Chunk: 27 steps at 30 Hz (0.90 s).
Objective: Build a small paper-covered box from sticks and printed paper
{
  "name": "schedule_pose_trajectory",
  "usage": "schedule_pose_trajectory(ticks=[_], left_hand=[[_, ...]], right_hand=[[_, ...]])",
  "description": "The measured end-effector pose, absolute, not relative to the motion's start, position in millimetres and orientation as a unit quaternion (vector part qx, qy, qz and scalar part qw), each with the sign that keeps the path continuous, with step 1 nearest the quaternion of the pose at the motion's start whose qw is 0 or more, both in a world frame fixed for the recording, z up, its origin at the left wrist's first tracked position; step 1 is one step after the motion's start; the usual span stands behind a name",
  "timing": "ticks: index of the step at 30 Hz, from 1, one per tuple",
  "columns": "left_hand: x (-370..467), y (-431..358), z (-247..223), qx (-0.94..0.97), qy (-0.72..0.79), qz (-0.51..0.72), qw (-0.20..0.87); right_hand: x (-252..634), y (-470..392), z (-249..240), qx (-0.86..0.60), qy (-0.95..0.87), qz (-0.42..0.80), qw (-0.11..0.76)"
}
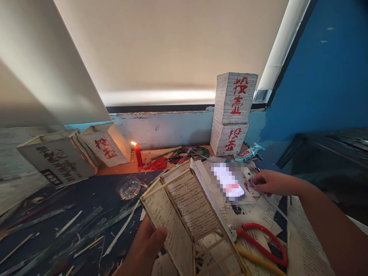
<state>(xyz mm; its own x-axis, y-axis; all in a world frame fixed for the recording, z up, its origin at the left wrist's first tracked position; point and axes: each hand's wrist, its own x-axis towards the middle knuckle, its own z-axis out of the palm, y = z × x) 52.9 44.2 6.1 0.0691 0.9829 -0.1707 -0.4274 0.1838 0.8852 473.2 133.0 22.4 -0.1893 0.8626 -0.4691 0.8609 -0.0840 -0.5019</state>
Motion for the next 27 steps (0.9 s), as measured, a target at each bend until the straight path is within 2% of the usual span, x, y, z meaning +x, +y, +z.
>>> schedule_pose_trajectory(ticks=[14,21,27], left_hand=[[52.5,44.9,8.7,0.336,0.418,0.539,0.650],[51.9,42.8,11.9,0.334,0.438,0.528,0.646],[54.1,41.5,19.1,0.341,0.431,0.532,0.645]], right_hand=[[466.5,122.4,35.8,-0.633,-0.629,0.451,0.018],[470.0,128.3,29.3,-0.713,-0.635,0.299,-0.001],[467.6,133.1,32.1,-0.702,-0.692,0.166,0.006]])
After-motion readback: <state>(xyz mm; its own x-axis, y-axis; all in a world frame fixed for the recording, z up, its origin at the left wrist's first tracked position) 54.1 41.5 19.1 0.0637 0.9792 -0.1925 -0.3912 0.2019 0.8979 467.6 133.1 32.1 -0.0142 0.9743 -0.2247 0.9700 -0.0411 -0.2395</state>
